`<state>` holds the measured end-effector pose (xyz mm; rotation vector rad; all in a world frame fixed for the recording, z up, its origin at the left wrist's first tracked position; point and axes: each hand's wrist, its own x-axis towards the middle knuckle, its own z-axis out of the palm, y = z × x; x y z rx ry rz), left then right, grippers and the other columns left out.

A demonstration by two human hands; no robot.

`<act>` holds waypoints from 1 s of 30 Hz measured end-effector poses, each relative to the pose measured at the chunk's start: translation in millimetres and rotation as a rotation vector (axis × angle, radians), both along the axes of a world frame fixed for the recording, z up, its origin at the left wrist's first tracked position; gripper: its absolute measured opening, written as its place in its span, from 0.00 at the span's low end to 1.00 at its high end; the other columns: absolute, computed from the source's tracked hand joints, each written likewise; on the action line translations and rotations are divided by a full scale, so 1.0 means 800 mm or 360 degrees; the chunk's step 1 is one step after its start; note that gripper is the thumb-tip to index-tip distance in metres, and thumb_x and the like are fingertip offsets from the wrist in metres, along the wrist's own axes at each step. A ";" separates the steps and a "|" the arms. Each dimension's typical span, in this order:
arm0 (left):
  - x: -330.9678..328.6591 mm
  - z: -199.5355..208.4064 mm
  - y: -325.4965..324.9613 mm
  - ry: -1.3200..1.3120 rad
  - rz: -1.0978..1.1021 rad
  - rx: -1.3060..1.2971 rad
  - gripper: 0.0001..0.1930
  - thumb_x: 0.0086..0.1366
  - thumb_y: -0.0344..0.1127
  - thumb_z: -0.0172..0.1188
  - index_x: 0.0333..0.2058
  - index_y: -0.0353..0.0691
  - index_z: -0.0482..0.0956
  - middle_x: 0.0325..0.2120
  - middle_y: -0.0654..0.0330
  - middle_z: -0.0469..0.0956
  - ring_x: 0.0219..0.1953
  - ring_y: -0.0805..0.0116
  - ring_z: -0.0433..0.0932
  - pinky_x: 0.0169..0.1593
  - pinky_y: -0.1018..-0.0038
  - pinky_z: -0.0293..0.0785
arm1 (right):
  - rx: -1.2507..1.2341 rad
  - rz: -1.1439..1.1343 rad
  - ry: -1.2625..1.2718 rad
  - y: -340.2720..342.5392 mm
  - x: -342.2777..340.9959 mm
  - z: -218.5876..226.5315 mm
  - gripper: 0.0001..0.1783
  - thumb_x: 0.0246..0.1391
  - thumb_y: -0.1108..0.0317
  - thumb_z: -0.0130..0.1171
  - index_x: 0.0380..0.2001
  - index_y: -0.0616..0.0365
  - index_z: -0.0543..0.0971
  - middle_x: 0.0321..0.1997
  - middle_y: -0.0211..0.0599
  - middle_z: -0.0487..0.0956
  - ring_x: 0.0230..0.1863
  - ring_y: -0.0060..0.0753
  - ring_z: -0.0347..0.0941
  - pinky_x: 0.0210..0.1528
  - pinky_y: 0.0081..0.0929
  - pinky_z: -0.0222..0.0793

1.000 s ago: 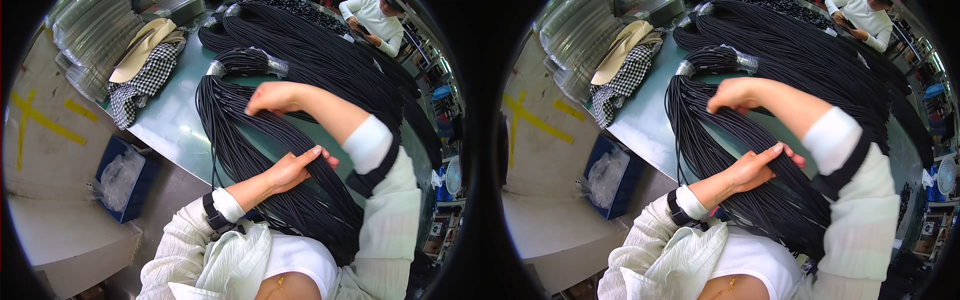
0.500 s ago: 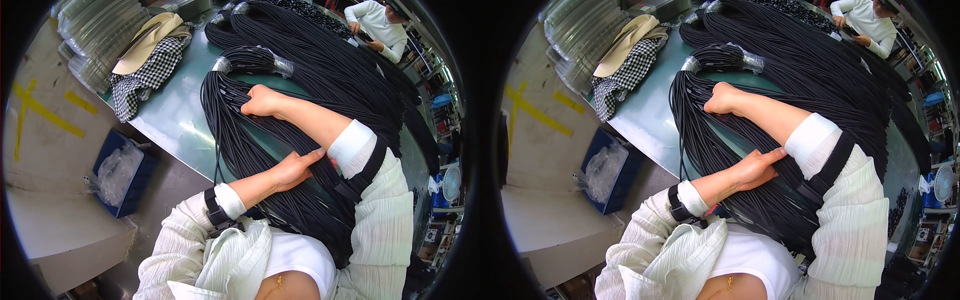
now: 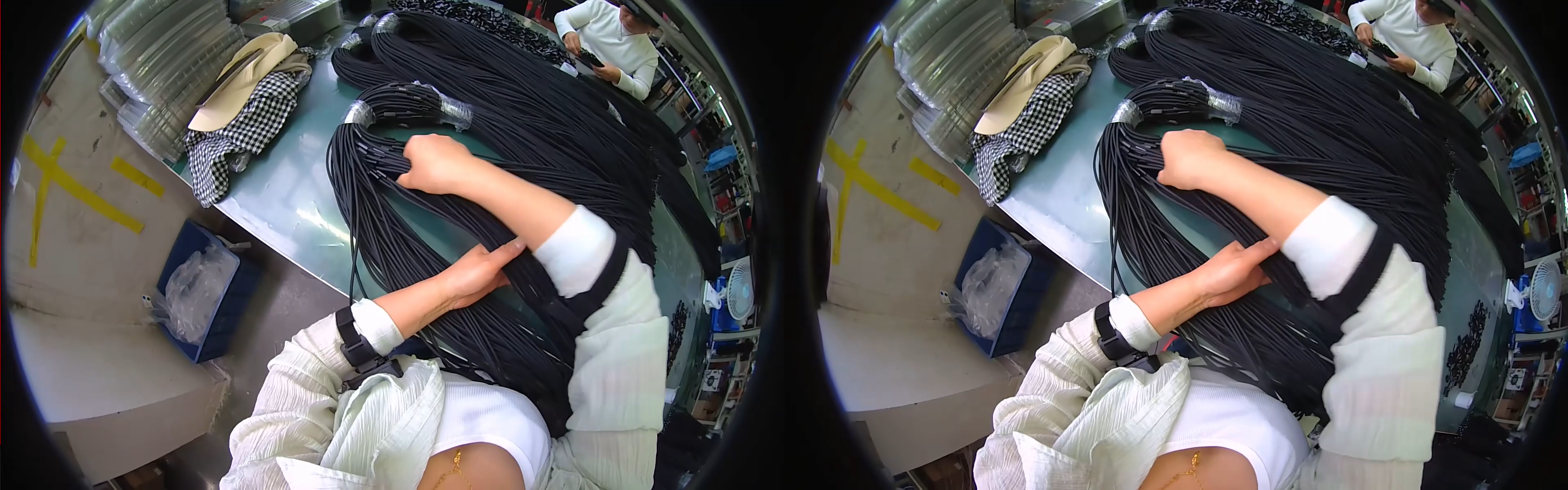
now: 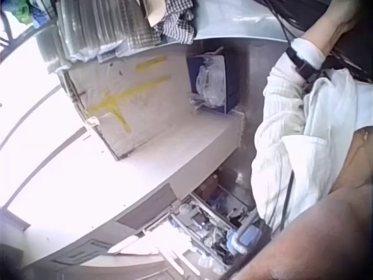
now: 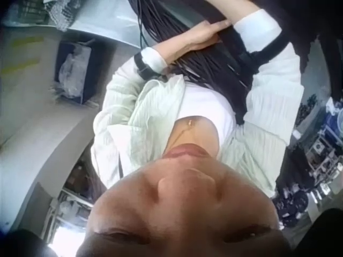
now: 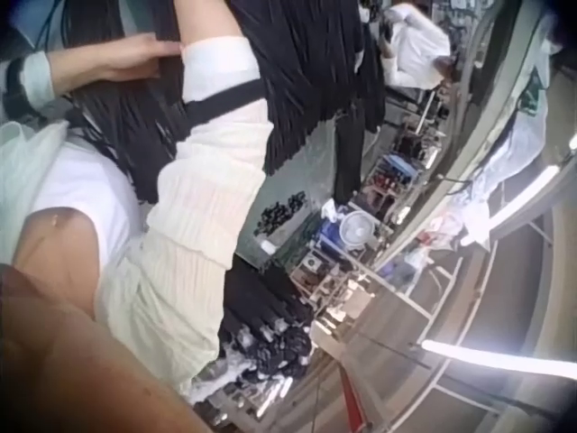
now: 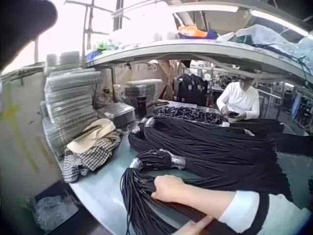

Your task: The person picks up a bundle of cords and slides a plastic cap onto the end of each cord by hand. After capping the cords, the person folds the bundle and sets it down on the table.

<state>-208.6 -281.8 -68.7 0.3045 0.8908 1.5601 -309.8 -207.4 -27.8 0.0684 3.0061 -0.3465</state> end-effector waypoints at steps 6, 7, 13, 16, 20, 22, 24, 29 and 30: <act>0.005 -0.021 0.026 0.0001 0.0104 0.0216 0.23 0.68 0.44 0.50 0.50 0.28 0.68 0.45 0.54 0.75 0.43 0.67 0.75 0.46 0.72 0.72 | 0.0056 -0.0038 0.0055 -0.014 -0.023 -0.012 0.17 0.43 0.60 0.62 0.33 0.62 0.81 0.37 0.51 0.80 0.42 0.49 0.77 0.46 0.38 0.73; 0.004 -0.023 0.025 0.0002 0.0146 0.0278 0.23 0.67 0.44 0.51 0.50 0.28 0.69 0.44 0.55 0.76 0.41 0.69 0.76 0.43 0.74 0.72 | 0.0065 -0.0039 0.0098 -0.019 -0.029 -0.015 0.18 0.43 0.59 0.62 0.34 0.62 0.81 0.38 0.51 0.80 0.43 0.49 0.77 0.46 0.38 0.72; 0.008 -0.042 0.021 0.0376 0.0070 0.0096 0.24 0.66 0.46 0.53 0.49 0.27 0.69 0.42 0.56 0.77 0.39 0.71 0.74 0.42 0.74 0.71 | -0.0691 0.0085 -0.0231 0.031 0.029 0.004 0.23 0.44 0.62 0.62 0.40 0.70 0.76 0.31 0.46 0.80 0.30 0.38 0.78 0.36 0.35 0.74; 0.005 -0.025 0.027 0.0702 -0.0004 0.0180 0.24 0.66 0.45 0.53 0.51 0.29 0.69 0.45 0.54 0.75 0.46 0.67 0.75 0.47 0.72 0.71 | -0.0861 -0.0161 -0.0708 0.046 0.090 0.024 0.18 0.43 0.70 0.58 0.39 0.68 0.74 0.23 0.38 0.76 0.20 0.26 0.74 0.26 0.26 0.71; -0.005 -0.018 0.027 0.1195 -0.0543 -0.0066 0.26 0.66 0.45 0.53 0.54 0.29 0.66 0.49 0.54 0.73 0.49 0.67 0.73 0.50 0.73 0.69 | -0.1154 -0.0386 -0.0594 0.100 0.138 0.015 0.10 0.41 0.76 0.54 0.31 0.65 0.72 0.18 0.34 0.74 0.18 0.22 0.70 0.22 0.23 0.66; -0.003 -0.036 0.022 0.0778 -0.0132 0.0062 0.27 0.66 0.44 0.53 0.56 0.30 0.64 0.51 0.54 0.70 0.52 0.67 0.71 0.52 0.73 0.68 | -0.0931 -0.0440 -0.0433 0.127 0.171 0.029 0.10 0.39 0.74 0.55 0.30 0.65 0.75 0.19 0.38 0.75 0.18 0.26 0.71 0.23 0.26 0.67; -0.006 -0.046 0.022 0.0550 0.0050 0.0109 0.27 0.66 0.43 0.53 0.57 0.31 0.63 0.53 0.54 0.69 0.53 0.67 0.69 0.54 0.73 0.67 | -0.0490 -0.0468 -0.0317 0.169 0.207 0.033 0.16 0.36 0.71 0.55 0.32 0.66 0.77 0.23 0.48 0.78 0.24 0.40 0.76 0.30 0.34 0.71; -0.010 -0.035 0.015 0.0481 0.0117 0.0033 0.26 0.66 0.40 0.52 0.59 0.33 0.62 0.54 0.53 0.67 0.56 0.67 0.67 0.57 0.72 0.65 | 0.0228 -0.0839 -0.0044 0.252 0.298 0.092 0.21 0.35 0.74 0.55 0.39 0.67 0.75 0.37 0.58 0.77 0.44 0.56 0.73 0.46 0.37 0.68; -0.008 -0.033 0.014 0.0558 0.0110 0.0060 0.24 0.67 0.39 0.52 0.58 0.33 0.63 0.53 0.53 0.69 0.55 0.66 0.68 0.56 0.72 0.65 | 0.0183 -0.0836 0.0044 0.269 0.304 0.098 0.20 0.36 0.74 0.56 0.39 0.67 0.75 0.36 0.59 0.76 0.44 0.57 0.73 0.47 0.38 0.68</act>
